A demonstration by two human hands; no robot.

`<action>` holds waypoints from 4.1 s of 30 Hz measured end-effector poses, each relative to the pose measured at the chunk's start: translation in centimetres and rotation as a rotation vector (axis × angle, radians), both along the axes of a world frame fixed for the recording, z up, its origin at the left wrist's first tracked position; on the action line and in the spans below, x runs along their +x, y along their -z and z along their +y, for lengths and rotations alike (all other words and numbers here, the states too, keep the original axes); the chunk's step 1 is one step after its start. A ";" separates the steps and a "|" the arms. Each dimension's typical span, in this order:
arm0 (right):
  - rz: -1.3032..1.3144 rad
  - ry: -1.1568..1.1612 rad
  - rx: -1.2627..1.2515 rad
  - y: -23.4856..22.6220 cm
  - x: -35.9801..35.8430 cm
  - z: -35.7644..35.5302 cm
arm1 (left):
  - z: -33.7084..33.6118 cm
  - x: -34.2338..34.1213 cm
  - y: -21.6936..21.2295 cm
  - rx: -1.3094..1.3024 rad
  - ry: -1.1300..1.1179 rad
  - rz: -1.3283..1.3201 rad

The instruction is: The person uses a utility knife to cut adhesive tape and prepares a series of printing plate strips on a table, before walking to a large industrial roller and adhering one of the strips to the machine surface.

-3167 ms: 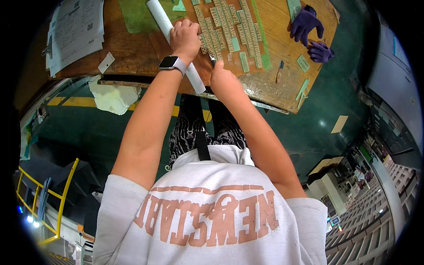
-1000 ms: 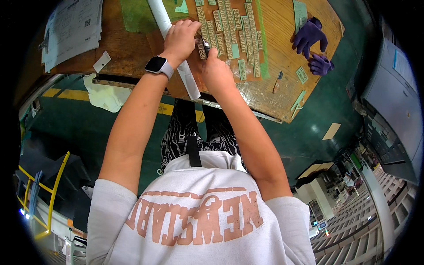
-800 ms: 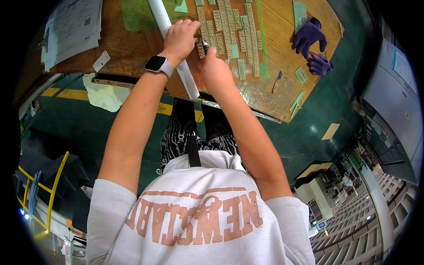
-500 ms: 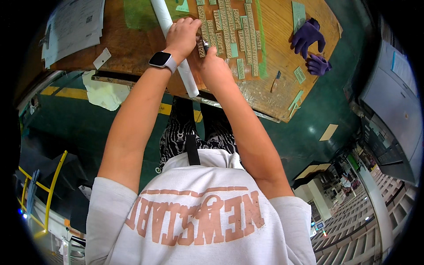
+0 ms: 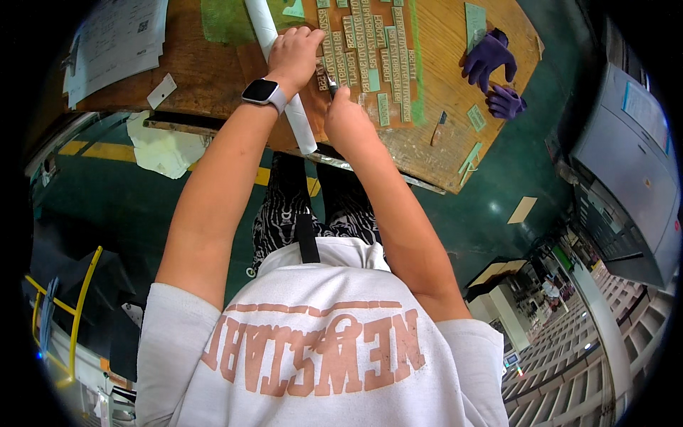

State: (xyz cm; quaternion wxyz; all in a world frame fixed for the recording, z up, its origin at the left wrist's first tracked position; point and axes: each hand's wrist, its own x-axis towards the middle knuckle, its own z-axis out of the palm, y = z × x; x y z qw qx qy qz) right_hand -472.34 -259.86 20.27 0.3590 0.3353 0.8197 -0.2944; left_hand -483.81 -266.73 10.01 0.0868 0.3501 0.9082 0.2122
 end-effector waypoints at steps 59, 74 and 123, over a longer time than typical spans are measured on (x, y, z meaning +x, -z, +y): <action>0.141 -0.022 0.062 1.0 -1.8 0.5 | -0.4 -0.2 0.2 0.116 0.012 0.118; 0.033 -0.072 0.095 1.3 0.7 0.3 | -0.2 -0.1 0.2 0.088 0.015 0.082; 0.979 0.591 -0.019 5.0 15.5 9.5 | 0.7 9.9 -7.2 0.977 -0.641 -1.495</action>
